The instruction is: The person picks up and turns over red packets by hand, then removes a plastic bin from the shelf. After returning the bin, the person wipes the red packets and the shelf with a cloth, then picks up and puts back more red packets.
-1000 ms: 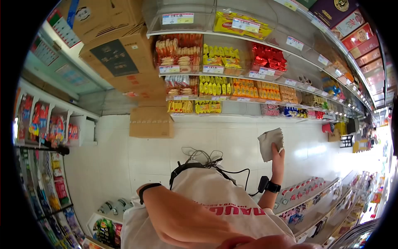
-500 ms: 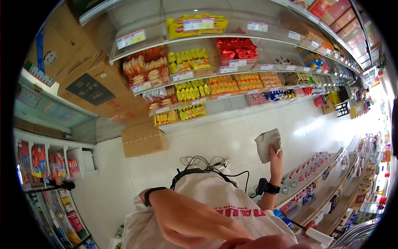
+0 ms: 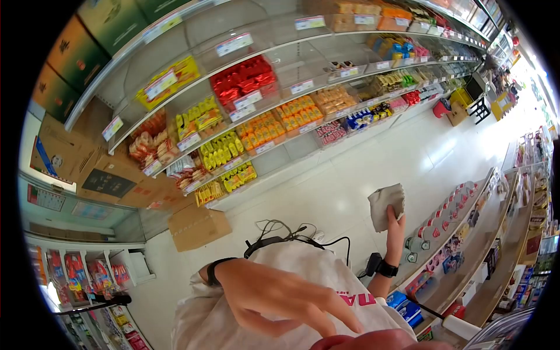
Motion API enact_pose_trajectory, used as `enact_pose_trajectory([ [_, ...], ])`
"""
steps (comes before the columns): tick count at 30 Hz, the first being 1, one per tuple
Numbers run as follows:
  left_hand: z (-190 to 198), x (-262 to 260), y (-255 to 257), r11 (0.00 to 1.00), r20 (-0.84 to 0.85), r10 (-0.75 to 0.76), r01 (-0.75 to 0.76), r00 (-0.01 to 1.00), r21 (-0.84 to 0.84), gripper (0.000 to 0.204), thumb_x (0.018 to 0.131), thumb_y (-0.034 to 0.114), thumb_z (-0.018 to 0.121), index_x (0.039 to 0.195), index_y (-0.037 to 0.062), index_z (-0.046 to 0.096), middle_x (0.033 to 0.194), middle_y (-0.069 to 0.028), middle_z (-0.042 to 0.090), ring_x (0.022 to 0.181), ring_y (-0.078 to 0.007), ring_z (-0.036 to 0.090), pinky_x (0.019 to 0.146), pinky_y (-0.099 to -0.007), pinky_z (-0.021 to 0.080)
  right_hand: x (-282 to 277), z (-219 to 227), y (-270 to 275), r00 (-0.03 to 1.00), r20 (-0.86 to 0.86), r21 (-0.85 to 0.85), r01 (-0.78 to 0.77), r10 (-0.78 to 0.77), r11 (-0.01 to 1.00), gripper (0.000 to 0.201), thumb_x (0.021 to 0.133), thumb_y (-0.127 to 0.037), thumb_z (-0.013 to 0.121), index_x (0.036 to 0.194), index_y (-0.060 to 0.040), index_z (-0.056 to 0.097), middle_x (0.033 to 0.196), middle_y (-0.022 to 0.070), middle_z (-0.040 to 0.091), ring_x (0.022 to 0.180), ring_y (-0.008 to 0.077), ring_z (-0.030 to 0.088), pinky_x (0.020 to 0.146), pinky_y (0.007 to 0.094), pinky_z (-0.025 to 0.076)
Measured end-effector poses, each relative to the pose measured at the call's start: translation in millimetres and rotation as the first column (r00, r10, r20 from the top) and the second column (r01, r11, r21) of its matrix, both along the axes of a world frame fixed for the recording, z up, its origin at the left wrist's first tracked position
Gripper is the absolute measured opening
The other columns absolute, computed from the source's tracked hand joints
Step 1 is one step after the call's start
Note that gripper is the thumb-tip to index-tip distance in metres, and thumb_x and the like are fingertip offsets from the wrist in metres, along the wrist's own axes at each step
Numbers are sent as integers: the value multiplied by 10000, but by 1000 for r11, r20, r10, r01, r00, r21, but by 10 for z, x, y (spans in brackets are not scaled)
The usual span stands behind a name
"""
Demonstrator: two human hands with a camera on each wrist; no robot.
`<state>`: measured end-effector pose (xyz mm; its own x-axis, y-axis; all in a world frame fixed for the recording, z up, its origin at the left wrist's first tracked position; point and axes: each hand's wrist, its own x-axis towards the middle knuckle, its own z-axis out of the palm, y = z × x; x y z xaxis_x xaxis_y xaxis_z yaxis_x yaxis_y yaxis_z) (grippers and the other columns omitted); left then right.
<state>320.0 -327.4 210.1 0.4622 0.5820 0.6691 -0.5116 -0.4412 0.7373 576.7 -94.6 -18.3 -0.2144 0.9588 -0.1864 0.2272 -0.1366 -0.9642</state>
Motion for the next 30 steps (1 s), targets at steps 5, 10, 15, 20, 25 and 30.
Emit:
enact_pose_trajectory([
  [5, 47, 382, 715, 995, -31, -87, 85, 996, -52, 406, 959, -67, 430, 1361, -58, 490, 1457, -381, 441, 1322, -511, 504, 997, -527, 509, 474, -184, 501, 995, -37, -21, 92, -93, 996, 410, 1014, -285, 650, 1269, 33, 610, 1178, 68, 667, 1069, 140, 566, 937, 319, 457],
  [10, -140, 593, 1270, 998, 53, 23, -26, 998, 64, 397, 1021, 105, 556, 1386, -47, 519, 1448, -327, 498, 1304, -485, 526, 1066, -585, 433, 688, -259, 801, 992, 21, -25, 127, -126, 992, 437, 1008, -297, 661, 1283, 35, 591, 1191, 76, 661, 1079, 152, 567, 948, 327, 455],
  [15, 48, 234, 1861, 966, -60, -247, 240, 967, -98, 431, 959, -52, 435, 1386, -29, 489, 1482, -384, 411, 1345, -502, 485, 988, -510, 517, 636, -233, 1083, 980, 23, -61, 197, -196, 979, 433, 1008, -316, 659, 1267, 24, 591, 1193, 78, 659, 1074, 156, 565, 939, 329, 455],
  [20, -111, -71, 2279, 974, 46, -223, 220, 974, 63, 428, 994, 52, 545, 1413, -25, 503, 1478, -335, 466, 1335, -495, 497, 1081, -584, 419, 475, -141, 1467, 977, 41, -50, 213, -211, 976, 428, 1007, -318, 659, 1257, 22, 595, 1174, 74, 663, 1062, 149, 568, 919, 325, 459],
  [25, -207, -512, 2691, 956, 150, -236, 202, 960, 211, 476, 973, 34, 603, 1427, -55, 491, 1483, -341, 462, 1351, -498, 482, 1099, -613, 391, 191, 134, 1835, 954, 98, 62, 278, -283, 959, 408, 1002, -304, 661, 1244, 22, 614, 1161, 64, 662, 1057, 154, 575, 918, 320, 460],
  [30, -133, -893, 3076, 940, 208, -297, 248, 932, 233, 476, 962, 32, 634, 1404, -76, 496, 1460, -356, 475, 1346, -516, 483, 1089, -633, 386, -92, 368, 2065, 931, 189, 58, 308, -313, 950, 415, 989, -288, 667, 1270, 14, 621, 1215, 67, 655, 1109, 173, 576, 962, 324, 446],
])
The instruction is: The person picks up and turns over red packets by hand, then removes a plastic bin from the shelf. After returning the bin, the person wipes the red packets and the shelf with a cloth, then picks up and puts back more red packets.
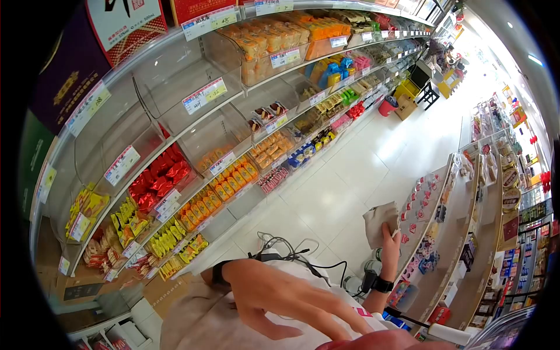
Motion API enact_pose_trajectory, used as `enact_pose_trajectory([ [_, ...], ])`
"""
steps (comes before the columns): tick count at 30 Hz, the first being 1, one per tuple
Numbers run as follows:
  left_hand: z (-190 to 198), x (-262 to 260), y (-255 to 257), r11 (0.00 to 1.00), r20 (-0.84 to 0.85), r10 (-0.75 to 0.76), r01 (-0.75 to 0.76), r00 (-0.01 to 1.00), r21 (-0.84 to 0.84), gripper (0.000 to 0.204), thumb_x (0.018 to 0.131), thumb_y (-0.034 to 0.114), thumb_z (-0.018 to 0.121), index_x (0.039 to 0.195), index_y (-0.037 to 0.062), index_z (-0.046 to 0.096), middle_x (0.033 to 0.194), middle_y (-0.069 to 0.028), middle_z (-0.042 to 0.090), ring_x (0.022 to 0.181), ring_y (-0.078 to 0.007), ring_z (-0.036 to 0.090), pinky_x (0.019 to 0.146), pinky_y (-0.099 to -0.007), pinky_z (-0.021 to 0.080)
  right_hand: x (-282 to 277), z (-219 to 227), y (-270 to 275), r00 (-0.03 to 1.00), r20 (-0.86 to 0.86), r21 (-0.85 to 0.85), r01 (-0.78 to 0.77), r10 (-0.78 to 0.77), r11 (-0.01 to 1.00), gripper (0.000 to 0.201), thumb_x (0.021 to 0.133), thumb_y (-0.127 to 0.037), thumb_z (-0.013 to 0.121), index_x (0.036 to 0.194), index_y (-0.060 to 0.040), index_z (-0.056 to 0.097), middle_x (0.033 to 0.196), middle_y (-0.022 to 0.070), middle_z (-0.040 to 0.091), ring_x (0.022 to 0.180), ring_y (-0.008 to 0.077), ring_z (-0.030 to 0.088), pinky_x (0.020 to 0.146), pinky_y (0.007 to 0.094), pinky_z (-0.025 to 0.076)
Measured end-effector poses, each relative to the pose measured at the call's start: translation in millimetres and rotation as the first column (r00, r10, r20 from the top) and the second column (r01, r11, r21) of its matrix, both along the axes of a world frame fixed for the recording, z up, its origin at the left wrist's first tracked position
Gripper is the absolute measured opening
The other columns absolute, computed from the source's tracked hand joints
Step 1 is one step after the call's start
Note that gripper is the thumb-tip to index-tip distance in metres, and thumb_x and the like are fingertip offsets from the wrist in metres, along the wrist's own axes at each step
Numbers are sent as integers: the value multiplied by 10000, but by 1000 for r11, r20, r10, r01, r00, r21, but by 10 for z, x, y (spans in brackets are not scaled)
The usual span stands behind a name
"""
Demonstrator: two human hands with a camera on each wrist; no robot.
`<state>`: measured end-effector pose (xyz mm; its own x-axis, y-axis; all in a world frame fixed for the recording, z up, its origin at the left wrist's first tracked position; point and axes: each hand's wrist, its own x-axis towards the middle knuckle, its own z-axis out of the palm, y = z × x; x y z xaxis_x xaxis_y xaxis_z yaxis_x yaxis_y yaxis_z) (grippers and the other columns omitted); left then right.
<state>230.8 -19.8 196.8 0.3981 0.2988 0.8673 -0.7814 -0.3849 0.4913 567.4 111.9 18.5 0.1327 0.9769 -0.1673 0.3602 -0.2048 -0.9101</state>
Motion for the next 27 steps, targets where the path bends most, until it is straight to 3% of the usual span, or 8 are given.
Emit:
enact_pose_trajectory([
  [7, -63, -54, 541, 998, 18, -56, 55, 998, 17, 497, 968, 78, 658, 1413, -64, 488, 1486, -361, 441, 1365, -530, 452, 1097, -636, 370, -67, -31, 406, 997, -64, 10, -33, 33, 999, 447, 994, -275, 663, 1329, 14, 592, 1255, 74, 650, 1123, 182, 575, 983, 329, 437],
  [9, -43, -19, 719, 997, -13, -73, 73, 997, 14, 560, 940, 46, 617, 1460, -47, 431, 1529, -329, 398, 1397, -498, 425, 1124, -604, 356, -75, -65, 586, 996, -81, 40, -33, 37, 999, 439, 998, -264, 659, 1328, 18, 588, 1260, 77, 649, 1126, 184, 576, 984, 332, 437],
  [11, 47, 12, 891, 993, -93, -118, 115, 989, -38, 659, 885, -34, 527, 1519, -18, 348, 1587, -262, 346, 1439, -435, 395, 1170, -539, 340, -3, -174, 788, 998, -52, 50, -17, 19, 999, 385, 1006, -273, 654, 1240, 31, 617, 1134, 62, 668, 1020, 151, 576, 888, 328, 461],
  [14, 52, 243, 1211, 983, -163, -177, 168, 971, -70, 679, 866, -56, 517, 1524, 17, 364, 1625, -268, 259, 1486, -429, 318, 1202, -555, 265, 144, -288, 1168, 992, -107, 58, -54, 60, 997, 375, 1014, -283, 645, 1203, 40, 629, 1083, 62, 681, 982, 138, 580, 847, 329, 475],
  [23, 207, 1130, 2297, 993, -334, -116, 104, 936, -51, 662, 856, -81, 500, 1499, 35, 393, 1611, -282, 288, 1502, -438, 304, 1198, -555, 275, 861, -320, 2476, 984, -174, 55, -29, 38, 998, 374, 1022, -271, 630, 1233, 38, 633, 1128, 55, 690, 1019, 133, 584, 887, 320, 476],
  [26, 78, 1465, 2608, 999, -265, 15, -23, 964, -26, 588, 988, 139, 643, 1495, -39, 407, 1535, -359, 381, 1403, -518, 412, 1120, -628, 347, 1237, -484, 2901, 976, -211, 48, -41, 50, 998, 386, 1023, -271, 632, 1258, 35, 622, 1161, 60, 682, 1048, 137, 582, 910, 317, 471],
  [27, 27, 1592, 2705, 999, -231, 30, -35, 972, -18, 605, 996, 162, 631, 1513, -32, 382, 1544, -355, 369, 1410, -512, 405, 1125, -624, 343, 1317, -511, 3012, 972, -230, 46, -44, 54, 998, 391, 1023, -271, 633, 1267, 34, 618, 1173, 62, 678, 1058, 138, 581, 916, 316, 469],
])
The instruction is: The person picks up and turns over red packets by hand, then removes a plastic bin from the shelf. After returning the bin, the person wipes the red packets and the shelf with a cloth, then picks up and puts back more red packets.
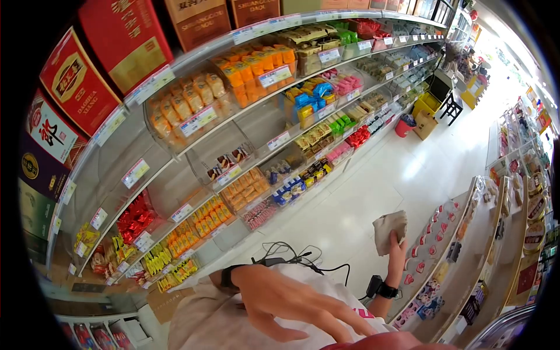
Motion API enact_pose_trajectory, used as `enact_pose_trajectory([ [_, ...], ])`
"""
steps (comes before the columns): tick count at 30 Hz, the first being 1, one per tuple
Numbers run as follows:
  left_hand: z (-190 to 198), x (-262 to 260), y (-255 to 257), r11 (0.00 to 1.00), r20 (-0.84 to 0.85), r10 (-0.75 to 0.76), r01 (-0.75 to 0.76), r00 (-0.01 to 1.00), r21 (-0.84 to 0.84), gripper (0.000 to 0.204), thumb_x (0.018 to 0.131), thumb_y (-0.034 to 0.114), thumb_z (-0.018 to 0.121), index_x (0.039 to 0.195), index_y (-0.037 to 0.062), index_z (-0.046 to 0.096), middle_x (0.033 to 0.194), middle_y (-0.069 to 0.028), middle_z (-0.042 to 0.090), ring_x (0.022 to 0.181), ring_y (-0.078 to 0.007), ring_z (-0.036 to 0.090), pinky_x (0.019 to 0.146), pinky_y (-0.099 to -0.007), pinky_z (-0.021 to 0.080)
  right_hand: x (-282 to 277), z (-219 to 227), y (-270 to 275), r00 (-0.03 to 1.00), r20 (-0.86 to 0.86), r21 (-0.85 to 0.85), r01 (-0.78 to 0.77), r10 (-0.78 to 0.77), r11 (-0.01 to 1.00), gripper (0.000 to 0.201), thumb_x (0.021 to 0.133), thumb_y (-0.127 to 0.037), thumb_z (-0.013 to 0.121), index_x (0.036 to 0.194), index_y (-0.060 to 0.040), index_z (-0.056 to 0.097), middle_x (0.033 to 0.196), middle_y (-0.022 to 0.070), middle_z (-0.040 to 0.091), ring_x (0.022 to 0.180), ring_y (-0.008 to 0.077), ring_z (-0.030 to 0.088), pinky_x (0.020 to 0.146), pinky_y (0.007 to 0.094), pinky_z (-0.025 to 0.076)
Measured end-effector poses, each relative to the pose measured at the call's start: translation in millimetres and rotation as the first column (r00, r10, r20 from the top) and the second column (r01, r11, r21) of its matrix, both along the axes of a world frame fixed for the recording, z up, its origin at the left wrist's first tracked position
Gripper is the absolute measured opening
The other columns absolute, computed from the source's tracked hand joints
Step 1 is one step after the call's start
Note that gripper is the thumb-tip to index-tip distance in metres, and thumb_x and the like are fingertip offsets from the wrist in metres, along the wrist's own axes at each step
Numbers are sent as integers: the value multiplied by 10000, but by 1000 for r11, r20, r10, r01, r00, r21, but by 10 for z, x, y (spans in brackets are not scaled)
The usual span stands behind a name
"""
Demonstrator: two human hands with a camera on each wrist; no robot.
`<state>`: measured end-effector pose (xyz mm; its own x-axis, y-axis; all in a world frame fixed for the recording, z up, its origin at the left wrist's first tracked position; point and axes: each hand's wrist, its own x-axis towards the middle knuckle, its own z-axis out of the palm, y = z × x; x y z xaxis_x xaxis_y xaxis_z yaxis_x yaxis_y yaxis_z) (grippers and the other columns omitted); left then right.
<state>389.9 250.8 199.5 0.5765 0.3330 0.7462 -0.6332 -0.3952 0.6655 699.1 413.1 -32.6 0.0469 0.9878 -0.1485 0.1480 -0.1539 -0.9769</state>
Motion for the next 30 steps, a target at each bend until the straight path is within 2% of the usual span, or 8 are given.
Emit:
enact_pose_trajectory([
  [3, -73, 273, 290, 1000, 43, 29, -30, 999, 8, 649, 1019, 218, 593, 1559, -11, 313, 1565, -344, 345, 1427, -502, 389, 1139, -610, 331, 190, -76, 285, 999, 45, -31, 26, -25, 999, 401, 1021, -277, 640, 1275, 32, 614, 1205, 65, 668, 1077, 142, 578, 928, 317, 465],
  [8, 42, 119, 893, 998, -121, -41, 45, 992, 31, 676, 1038, 226, 550, 1593, 5, 235, 1594, -326, 308, 1460, -501, 343, 1165, -588, 311, 132, -149, 700, 1000, 29, -78, -4, 6, 997, 405, 1024, -285, 636, 1279, 29, 612, 1201, 68, 667, 1070, 144, 577, 926, 319, 465],
  [11, 97, -27, 1241, 978, -66, -183, 175, 981, -110, 647, 853, -87, 500, 1483, 26, 402, 1610, -288, 287, 1496, -438, 310, 1199, -549, 270, -19, -173, 906, 1000, -7, -66, -13, 12, 998, 392, 1026, -283, 630, 1258, 32, 617, 1165, 61, 670, 1037, 134, 573, 899, 317, 468],
  [15, 56, -235, 1648, 974, 57, -208, 212, 977, -77, 696, 847, -93, 501, 1519, 17, 357, 1609, -291, 286, 1480, -435, 333, 1195, -541, 273, -258, 13, 1226, 1000, 22, -23, 8, -8, 1000, 367, 1023, -272, 628, 1214, 42, 631, 1089, 39, 673, 975, 116, 563, 848, 315, 471],
  [17, 58, -388, 1826, 970, 106, -236, 241, 966, -42, 734, 841, -99, 502, 1544, 14, 325, 1608, -293, 286, 1474, -435, 339, 1196, -545, 270, -441, 231, 1392, 993, 114, -30, 34, -30, 999, 356, 1023, -262, 627, 1204, 45, 638, 1067, 29, 673, 963, 109, 559, 834, 309, 471],
  [20, 55, -663, 2032, 976, 116, -216, 215, 969, 23, 761, 840, -78, 497, 1568, 18, 298, 1599, -294, 296, 1471, -440, 338, 1188, -539, 298, -726, 506, 1724, 984, 175, -11, 13, -11, 1000, 345, 1023, -253, 626, 1201, 43, 642, 1055, 22, 675, 952, 102, 561, 821, 297, 472],
  [23, 125, -1017, 2271, 977, -51, -210, 212, 976, 31, 490, 960, -55, 434, 1445, 10, 445, 1516, -382, 369, 1378, -525, 444, 1086, -566, 440, -1014, 633, 1998, 993, 117, 59, 7, -13, 998, 332, 1027, -247, 622, 1197, 37, 648, 1046, 17, 679, 945, 98, 569, 811, 289, 476],
  [30, -24, -1401, 2573, 991, 111, -130, 130, 985, 6, 515, 974, -42, 439, 1485, 1, 388, 1531, -381, 353, 1416, -547, 392, 1126, -617, 377, -1436, 516, 2651, 973, 131, 75, -202, 191, 977, 301, 1039, -227, 602, 1197, 24, 652, 1046, 10, 683, 950, 92, 575, 819, 287, 481],
])
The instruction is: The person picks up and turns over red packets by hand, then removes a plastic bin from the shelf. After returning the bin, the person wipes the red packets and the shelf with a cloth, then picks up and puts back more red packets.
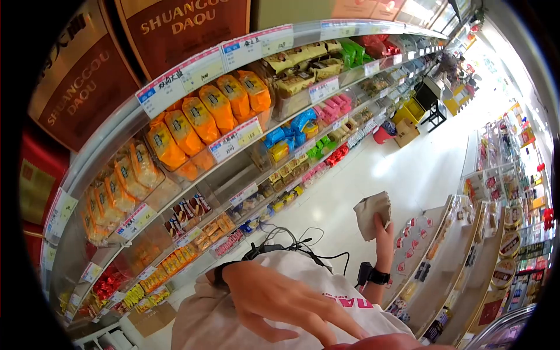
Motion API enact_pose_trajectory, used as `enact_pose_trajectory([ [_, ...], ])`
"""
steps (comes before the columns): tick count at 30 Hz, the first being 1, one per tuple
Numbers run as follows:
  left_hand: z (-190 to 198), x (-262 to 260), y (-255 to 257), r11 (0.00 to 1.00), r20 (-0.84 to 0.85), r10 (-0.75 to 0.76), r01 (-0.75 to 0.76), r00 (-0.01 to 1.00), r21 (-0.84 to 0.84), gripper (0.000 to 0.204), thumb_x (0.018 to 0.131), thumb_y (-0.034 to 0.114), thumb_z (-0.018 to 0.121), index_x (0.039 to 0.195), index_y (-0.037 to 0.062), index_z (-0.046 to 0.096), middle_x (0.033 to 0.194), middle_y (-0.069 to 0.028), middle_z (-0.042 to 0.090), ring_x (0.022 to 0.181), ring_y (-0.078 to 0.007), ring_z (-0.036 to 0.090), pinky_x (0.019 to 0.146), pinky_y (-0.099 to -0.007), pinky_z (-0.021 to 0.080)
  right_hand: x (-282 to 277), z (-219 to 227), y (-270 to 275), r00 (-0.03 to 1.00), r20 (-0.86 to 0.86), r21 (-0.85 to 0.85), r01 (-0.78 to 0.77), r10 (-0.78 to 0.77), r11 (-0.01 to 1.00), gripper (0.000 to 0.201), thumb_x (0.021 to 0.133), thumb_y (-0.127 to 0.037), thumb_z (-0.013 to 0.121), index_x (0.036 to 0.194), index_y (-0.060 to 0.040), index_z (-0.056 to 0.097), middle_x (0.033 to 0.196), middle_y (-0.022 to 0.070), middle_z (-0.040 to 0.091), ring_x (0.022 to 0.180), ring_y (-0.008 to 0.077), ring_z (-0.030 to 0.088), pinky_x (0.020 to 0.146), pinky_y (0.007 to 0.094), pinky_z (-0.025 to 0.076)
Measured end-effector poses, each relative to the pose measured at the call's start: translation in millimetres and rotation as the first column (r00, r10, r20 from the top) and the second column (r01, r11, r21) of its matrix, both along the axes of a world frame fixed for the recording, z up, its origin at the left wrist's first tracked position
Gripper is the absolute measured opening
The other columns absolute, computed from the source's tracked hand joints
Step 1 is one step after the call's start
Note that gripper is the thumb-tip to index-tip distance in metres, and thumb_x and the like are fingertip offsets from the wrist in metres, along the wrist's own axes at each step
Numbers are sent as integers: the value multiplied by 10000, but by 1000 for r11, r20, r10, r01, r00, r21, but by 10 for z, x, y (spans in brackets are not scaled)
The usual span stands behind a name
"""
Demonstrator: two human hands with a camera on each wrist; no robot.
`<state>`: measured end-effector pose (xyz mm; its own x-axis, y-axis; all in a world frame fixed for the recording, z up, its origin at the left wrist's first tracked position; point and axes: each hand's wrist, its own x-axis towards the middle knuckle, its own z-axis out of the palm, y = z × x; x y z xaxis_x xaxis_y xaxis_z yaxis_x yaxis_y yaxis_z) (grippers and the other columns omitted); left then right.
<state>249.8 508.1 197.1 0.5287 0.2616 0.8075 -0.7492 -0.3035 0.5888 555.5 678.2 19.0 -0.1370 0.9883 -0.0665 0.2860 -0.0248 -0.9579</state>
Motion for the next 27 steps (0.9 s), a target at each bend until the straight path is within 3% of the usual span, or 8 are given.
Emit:
enact_pose_trajectory([
  [2, -62, 27, 100, 998, 42, -2, 5, 999, -63, 459, 1002, -6, 428, 1461, -9, 431, 1529, -383, 357, 1414, -549, 392, 1133, -619, 367, -107, -7, 191, 1000, -17, 2, -9, 9, 1000, 302, 1040, -227, 600, 1196, 26, 651, 1047, 12, 684, 949, 93, 576, 823, 288, 482],
  [6, -211, 350, 472, 990, 129, 137, -133, 982, -39, 651, 1044, 204, 531, 1597, 22, 242, 1622, -318, 252, 1500, -479, 285, 1184, -612, 272, -218, -53, 668, 998, -4, 1, -70, 70, 998, 308, 1040, -227, 597, 1204, 30, 644, 1052, 16, 685, 953, 101, 576, 836, 292, 483],
  [9, -252, 459, 788, 955, 251, 277, -296, 927, 38, 682, 1046, 196, 523, 1623, 72, 182, 1644, -289, 230, 1518, -461, 259, 1190, -650, 233, -274, -97, 1041, 996, -12, -35, -91, 90, 995, 315, 1039, -226, 598, 1215, 32, 640, 1071, 20, 683, 971, 104, 574, 855, 298, 484],
  [13, -118, 407, 1269, 912, -22, 402, -398, 915, 95, 725, 1052, 202, 509, 1649, 173, 99, 1657, -248, 241, 1522, -446, 262, 1179, -700, 203, -221, -311, 1747, 988, -40, -47, -149, 148, 988, 331, 1035, -224, 601, 1241, 32, 634, 1108, 34, 689, 1000, 114, 584, 880, 302, 483],
  [17, 198, 450, 1835, 891, -265, 424, -451, 866, -49, 366, 1053, 89, 374, 1330, -26, 584, 1484, -390, 413, 1374, -545, 444, 1113, -598, 408, -211, -354, 2643, 948, -83, -46, -311, 307, 949, 345, 1033, -225, 603, 1265, 30, 630, 1130, 47, 693, 1018, 128, 592, 901, 306, 482],
  [20, 184, 668, 2145, 814, -169, 568, -580, 805, -29, 377, 1053, 137, 396, 1339, -36, 571, 1454, -383, 455, 1335, -531, 494, 1077, -577, 459, -320, -137, 3210, 937, -75, -55, -344, 340, 937, 353, 1032, -224, 602, 1270, 35, 630, 1128, 52, 691, 1018, 132, 590, 908, 306, 480],
  [24, 285, 834, 2418, 632, -248, 745, -774, 619, -34, 358, 924, -79, 579, 1279, -37, 599, 1384, -318, 544, 1255, -507, 566, 980, -537, 528, -410, -312, 3896, 872, -12, -4, -489, 489, 872, 363, 1029, -232, 608, 1269, 39, 631, 1128, 61, 694, 1021, 136, 592, 890, 315, 489],
  [27, 341, 946, 2430, 462, -295, 854, -885, 428, 55, 270, 833, -46, 790, 1084, -15, 694, 1135, -193, 699, 1033, -376, 698, 788, -413, 576, -577, -321, 4001, 827, -147, -68, -556, 543, 828, 356, 1025, -236, 613, 1263, 28, 639, 1124, 58, 697, 1012, 136, 595, 880, 320, 494],
])
